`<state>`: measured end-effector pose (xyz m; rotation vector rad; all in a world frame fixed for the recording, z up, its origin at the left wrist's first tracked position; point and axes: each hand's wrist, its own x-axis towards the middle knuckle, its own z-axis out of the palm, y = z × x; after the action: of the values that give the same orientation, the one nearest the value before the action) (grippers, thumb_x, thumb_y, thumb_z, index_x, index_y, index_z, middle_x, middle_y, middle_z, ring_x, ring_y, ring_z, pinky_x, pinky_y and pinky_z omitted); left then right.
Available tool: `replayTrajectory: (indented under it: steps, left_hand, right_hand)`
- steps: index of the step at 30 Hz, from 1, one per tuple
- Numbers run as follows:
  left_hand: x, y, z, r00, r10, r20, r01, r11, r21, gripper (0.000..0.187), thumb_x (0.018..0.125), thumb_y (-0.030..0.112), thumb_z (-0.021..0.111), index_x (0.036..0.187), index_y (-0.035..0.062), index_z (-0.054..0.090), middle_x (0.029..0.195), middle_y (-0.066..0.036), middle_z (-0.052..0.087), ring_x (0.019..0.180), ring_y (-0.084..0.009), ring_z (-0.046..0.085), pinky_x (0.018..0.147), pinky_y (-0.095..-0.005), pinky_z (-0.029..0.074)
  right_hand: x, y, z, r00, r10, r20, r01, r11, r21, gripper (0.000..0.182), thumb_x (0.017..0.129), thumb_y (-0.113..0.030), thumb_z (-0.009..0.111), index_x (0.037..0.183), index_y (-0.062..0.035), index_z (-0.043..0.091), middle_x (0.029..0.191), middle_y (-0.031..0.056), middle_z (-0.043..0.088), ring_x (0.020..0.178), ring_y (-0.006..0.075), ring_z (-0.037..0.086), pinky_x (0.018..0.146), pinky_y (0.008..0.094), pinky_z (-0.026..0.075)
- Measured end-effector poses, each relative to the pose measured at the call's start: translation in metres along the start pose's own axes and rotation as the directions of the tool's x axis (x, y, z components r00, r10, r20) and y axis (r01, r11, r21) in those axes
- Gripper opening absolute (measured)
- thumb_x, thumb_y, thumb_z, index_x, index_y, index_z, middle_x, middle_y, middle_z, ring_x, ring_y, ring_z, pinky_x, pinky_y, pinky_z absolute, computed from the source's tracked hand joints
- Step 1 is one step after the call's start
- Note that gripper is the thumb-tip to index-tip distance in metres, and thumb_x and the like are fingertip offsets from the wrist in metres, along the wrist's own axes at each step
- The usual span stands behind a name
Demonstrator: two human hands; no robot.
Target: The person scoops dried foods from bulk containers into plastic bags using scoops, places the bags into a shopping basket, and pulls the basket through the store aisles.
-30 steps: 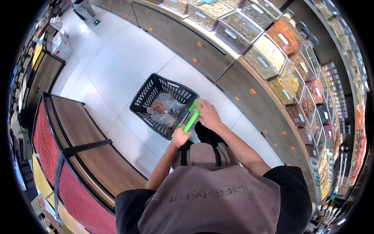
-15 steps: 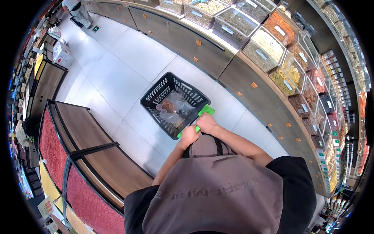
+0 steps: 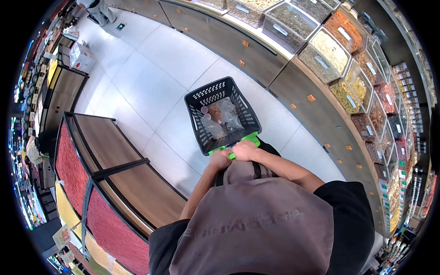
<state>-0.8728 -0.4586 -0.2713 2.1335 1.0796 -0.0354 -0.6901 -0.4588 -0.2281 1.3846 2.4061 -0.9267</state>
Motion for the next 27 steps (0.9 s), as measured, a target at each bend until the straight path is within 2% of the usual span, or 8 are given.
replayTrajectory:
  steps: [4, 6, 9, 11, 13, 18, 23, 27]
  left_hand:
    - [0.017, -0.008, -0.004, 0.993, -0.085, 0.08, 0.078, 0.993, 0.084, 0.025, 0.075, 0.029, 0.062, 0.091, 0.0128, 0.071, 0.087, -0.018, 0.071, 0.084, -0.0384, 0.068, 0.077, -0.0494, 0.055]
    - [0.024, -0.011, -0.009, 0.991, -0.094, 0.1, 0.083, 0.991, 0.106, 0.026, 0.077, 0.031, 0.062, 0.094, 0.0127, 0.071, 0.089, -0.018, 0.071, 0.085, -0.0378, 0.068, 0.078, -0.049, 0.054]
    - [0.034, -0.01, -0.02, 0.993, -0.095, 0.067, 0.09, 0.993, 0.073, 0.028, 0.078, 0.035, 0.064, 0.092, 0.0118, 0.07, 0.088, -0.019, 0.071, 0.084, -0.039, 0.068, 0.076, -0.0493, 0.054]
    - [0.041, -0.006, -0.032, 0.99, -0.14, 0.025, 0.138, 0.989, 0.047, 0.026, 0.077, 0.033, 0.066, 0.09, 0.0106, 0.07, 0.088, -0.019, 0.07, 0.084, -0.0392, 0.068, 0.076, -0.0493, 0.054]
    - [0.05, -0.013, -0.04, 0.996, -0.032, -0.083, 0.039, 0.996, 0.083, 0.024, 0.078, 0.031, 0.067, 0.087, 0.0088, 0.069, 0.086, -0.019, 0.07, 0.081, -0.0395, 0.068, 0.075, -0.049, 0.055]
    - [0.084, -0.012, -0.067, 0.979, -0.205, 0.003, 0.203, 0.972, 0.116, 0.025, 0.08, 0.03, 0.066, 0.092, 0.0076, 0.069, 0.086, -0.021, 0.07, 0.084, -0.0404, 0.068, 0.076, -0.0499, 0.055]
    - [0.113, 0.004, -0.098, 0.941, -0.332, 0.07, 0.318, 0.934, 0.164, 0.034, 0.074, 0.028, 0.07, 0.098, 0.0037, 0.069, 0.093, -0.025, 0.07, 0.09, -0.0422, 0.067, 0.082, -0.05, 0.054]
    - [0.13, 0.001, -0.096, 0.916, -0.399, -0.049, 0.401, 0.904, 0.148, 0.034, 0.074, 0.03, 0.067, 0.094, 0.0016, 0.071, 0.094, -0.025, 0.07, 0.092, -0.0414, 0.067, 0.084, -0.0495, 0.054]
  right_hand:
    - [0.01, 0.007, -0.006, 1.0, 0.027, -0.004, -0.027, 1.0, -0.01, 0.022, 0.076, -0.025, 0.062, 0.079, -0.0067, 0.075, 0.083, 0.0201, 0.072, 0.081, 0.0341, 0.072, 0.071, 0.0456, 0.057]
    - [0.016, 0.019, 0.0, 0.984, -0.027, -0.174, 0.033, 0.999, 0.031, 0.021, 0.074, -0.024, 0.062, 0.075, -0.0074, 0.073, 0.078, 0.0175, 0.071, 0.075, 0.0326, 0.071, 0.066, 0.0462, 0.057]
    - [0.024, 0.023, -0.014, 0.995, -0.02, -0.094, 0.019, 1.0, -0.016, 0.02, 0.073, -0.024, 0.062, 0.074, -0.0069, 0.073, 0.074, 0.0151, 0.071, 0.072, 0.0322, 0.071, 0.064, 0.0451, 0.056]
    - [0.027, 0.024, -0.02, 0.99, 0.009, -0.137, -0.007, 1.0, 0.015, 0.019, 0.073, -0.022, 0.063, 0.075, -0.0066, 0.074, 0.077, 0.016, 0.072, 0.073, 0.0321, 0.072, 0.065, 0.0444, 0.057]
    - [0.038, 0.03, -0.03, 0.983, 0.013, -0.181, -0.007, 0.999, 0.035, 0.019, 0.074, -0.021, 0.063, 0.076, -0.006, 0.075, 0.079, 0.0169, 0.072, 0.076, 0.0315, 0.073, 0.067, 0.0445, 0.058]
    - [0.066, 0.049, -0.066, 0.998, -0.056, -0.039, 0.055, 0.998, -0.019, 0.018, 0.075, -0.018, 0.063, 0.082, -0.0063, 0.075, 0.086, 0.0153, 0.073, 0.084, 0.0304, 0.072, 0.07, 0.0436, 0.058]
    - [0.089, 0.064, -0.086, 0.997, -0.061, -0.049, 0.061, 0.998, 0.005, 0.021, 0.073, -0.02, 0.064, 0.087, -0.0086, 0.076, 0.09, 0.0136, 0.074, 0.087, 0.0295, 0.072, 0.073, 0.0436, 0.057]
    - [0.097, 0.079, -0.106, 0.993, -0.081, -0.086, 0.08, 0.997, -0.017, 0.021, 0.073, -0.023, 0.065, 0.085, -0.0097, 0.076, 0.092, 0.0116, 0.074, 0.088, 0.029, 0.072, 0.075, 0.0435, 0.057]
